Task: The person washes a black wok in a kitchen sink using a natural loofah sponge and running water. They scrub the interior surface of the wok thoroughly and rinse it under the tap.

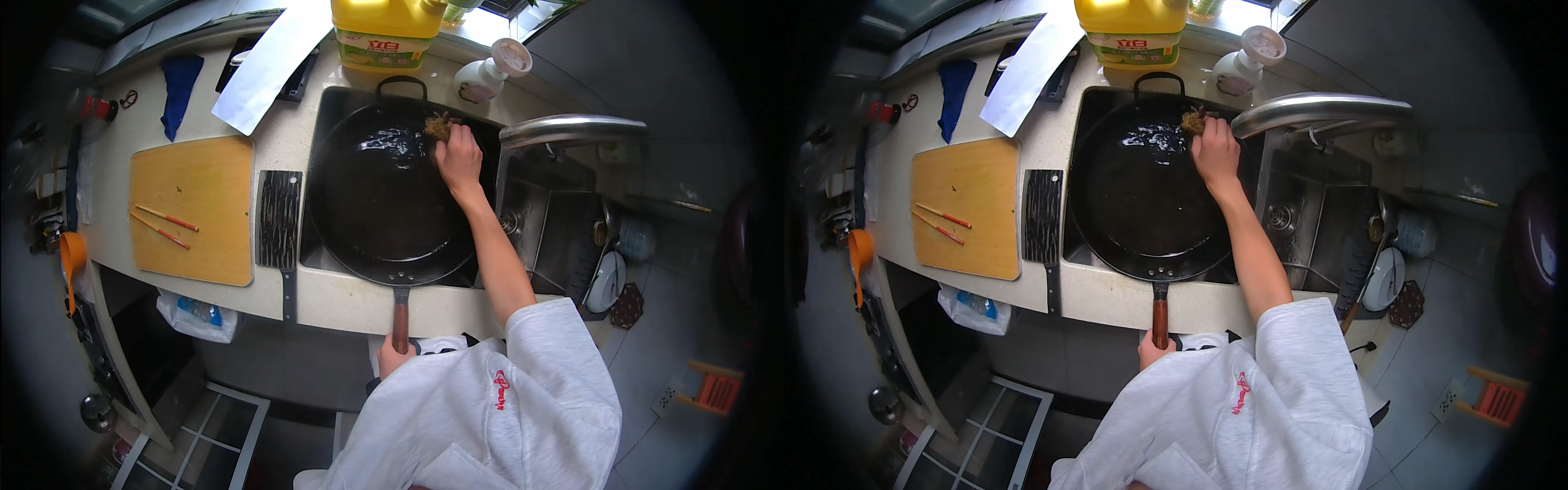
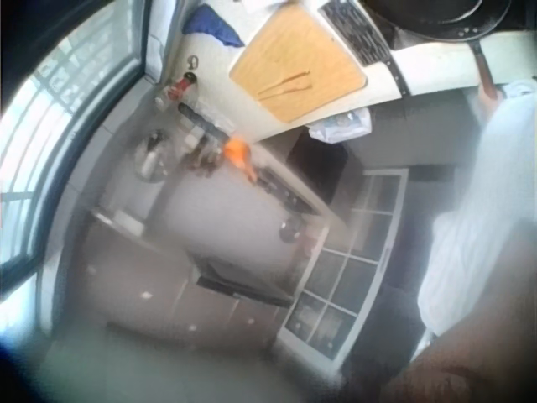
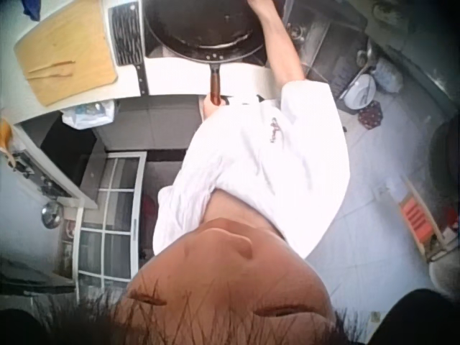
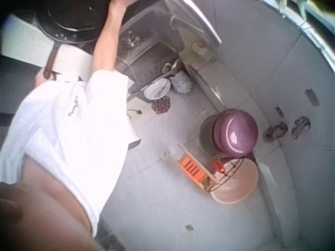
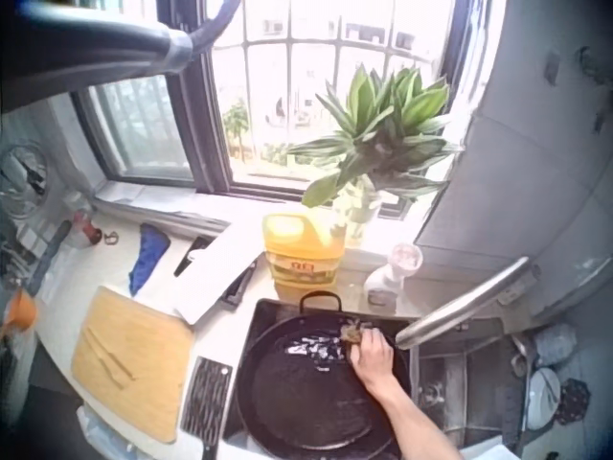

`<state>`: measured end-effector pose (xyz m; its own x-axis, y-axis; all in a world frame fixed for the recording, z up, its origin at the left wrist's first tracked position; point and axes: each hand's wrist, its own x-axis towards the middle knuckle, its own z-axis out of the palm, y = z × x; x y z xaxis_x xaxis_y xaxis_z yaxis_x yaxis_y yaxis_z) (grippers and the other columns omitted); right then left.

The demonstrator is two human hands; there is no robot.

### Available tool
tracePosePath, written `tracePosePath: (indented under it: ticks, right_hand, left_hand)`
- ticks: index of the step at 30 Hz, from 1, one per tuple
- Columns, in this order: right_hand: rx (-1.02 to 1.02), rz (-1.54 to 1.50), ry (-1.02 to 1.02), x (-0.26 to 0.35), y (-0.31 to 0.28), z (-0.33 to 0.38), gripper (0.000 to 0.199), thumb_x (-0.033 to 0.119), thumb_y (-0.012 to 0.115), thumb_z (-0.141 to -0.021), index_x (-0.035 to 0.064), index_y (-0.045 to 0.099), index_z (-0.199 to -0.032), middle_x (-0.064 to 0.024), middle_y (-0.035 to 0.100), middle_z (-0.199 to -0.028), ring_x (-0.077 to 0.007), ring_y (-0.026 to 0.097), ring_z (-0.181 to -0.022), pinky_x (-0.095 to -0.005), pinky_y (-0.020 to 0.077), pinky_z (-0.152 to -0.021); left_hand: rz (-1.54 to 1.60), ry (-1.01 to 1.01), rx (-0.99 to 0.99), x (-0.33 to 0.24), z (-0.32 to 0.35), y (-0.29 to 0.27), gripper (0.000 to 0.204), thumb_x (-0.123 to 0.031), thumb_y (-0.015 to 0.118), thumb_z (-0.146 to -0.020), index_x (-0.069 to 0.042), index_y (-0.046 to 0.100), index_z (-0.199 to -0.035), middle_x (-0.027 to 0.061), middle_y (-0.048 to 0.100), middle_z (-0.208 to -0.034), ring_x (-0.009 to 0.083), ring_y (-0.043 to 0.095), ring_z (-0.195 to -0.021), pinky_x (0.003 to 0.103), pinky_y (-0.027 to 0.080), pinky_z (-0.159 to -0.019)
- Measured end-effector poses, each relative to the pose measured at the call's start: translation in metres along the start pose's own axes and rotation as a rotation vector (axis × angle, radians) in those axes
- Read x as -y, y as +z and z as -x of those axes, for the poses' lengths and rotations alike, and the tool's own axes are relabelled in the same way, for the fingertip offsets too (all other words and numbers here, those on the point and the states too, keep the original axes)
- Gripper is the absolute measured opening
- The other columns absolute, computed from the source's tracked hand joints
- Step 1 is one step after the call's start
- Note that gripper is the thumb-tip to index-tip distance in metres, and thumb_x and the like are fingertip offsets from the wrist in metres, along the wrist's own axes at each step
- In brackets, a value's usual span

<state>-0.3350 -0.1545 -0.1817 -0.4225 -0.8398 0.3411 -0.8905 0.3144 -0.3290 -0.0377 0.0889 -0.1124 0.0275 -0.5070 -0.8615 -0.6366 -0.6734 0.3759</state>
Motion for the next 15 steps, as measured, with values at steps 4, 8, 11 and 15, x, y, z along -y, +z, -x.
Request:
tracePosePath:
  ticks: [4, 8, 11, 15]
  right_hand:
    - [-0.1, -0.075, -0.007, 0.02, 0.026, -0.014, 0.034, 0.01, 0.063, -0.075, 0.0003, 0.062, -0.108, -0.0145, 0.058, -0.095, -0.0334, 0.061, -0.09, -0.0424, 0.0522, -0.075]
    - [-0.112, -0.114, -0.016, 0.042, 0.041, -0.034, 0.036, 0.008, 0.065, -0.073, 0.0008, 0.062, -0.107, -0.0149, 0.059, -0.093, -0.034, 0.061, -0.091, -0.0424, 0.0523, -0.076]
    - [-0.07, -0.211, -0.084, 0.067, 0.056, -0.037, 0.033, 0.006, 0.064, -0.071, 0.0018, 0.063, -0.104, -0.0147, 0.06, -0.092, -0.0338, 0.061, -0.089, -0.0422, 0.0525, -0.076]
    - [-0.019, -0.349, -0.118, 0.097, 0.071, -0.029, 0.032, 0.005, 0.064, -0.072, 0.001, 0.064, -0.104, -0.0146, 0.061, -0.092, -0.0341, 0.061, -0.089, -0.0421, 0.0522, -0.077]
  left_hand:
    - [-0.03, -0.099, -0.023, -0.008, 0.005, -0.001, 0.03, -0.016, 0.064, -0.073, -0.007, 0.06, -0.102, 0.019, 0.064, -0.081, 0.0363, 0.062, -0.083, 0.047, 0.048, -0.076]
    - [-0.058, -0.117, -0.007, -0.001, 0.002, 0.001, 0.03, -0.016, 0.063, -0.074, -0.009, 0.059, -0.103, 0.0189, 0.065, -0.084, 0.0387, 0.063, -0.085, 0.047, 0.048, -0.076]
    - [-0.041, -0.148, 0.048, -0.005, 0.001, -0.003, 0.029, -0.016, 0.062, -0.074, -0.008, 0.058, -0.102, 0.0197, 0.065, -0.084, 0.0411, 0.062, -0.087, 0.047, 0.048, -0.076]
    - [-0.017, -0.154, 0.045, -0.011, 0.001, -0.006, 0.028, -0.015, 0.062, -0.074, -0.007, 0.056, -0.1, 0.0213, 0.065, -0.084, 0.0424, 0.062, -0.089, 0.047, 0.048, -0.076]
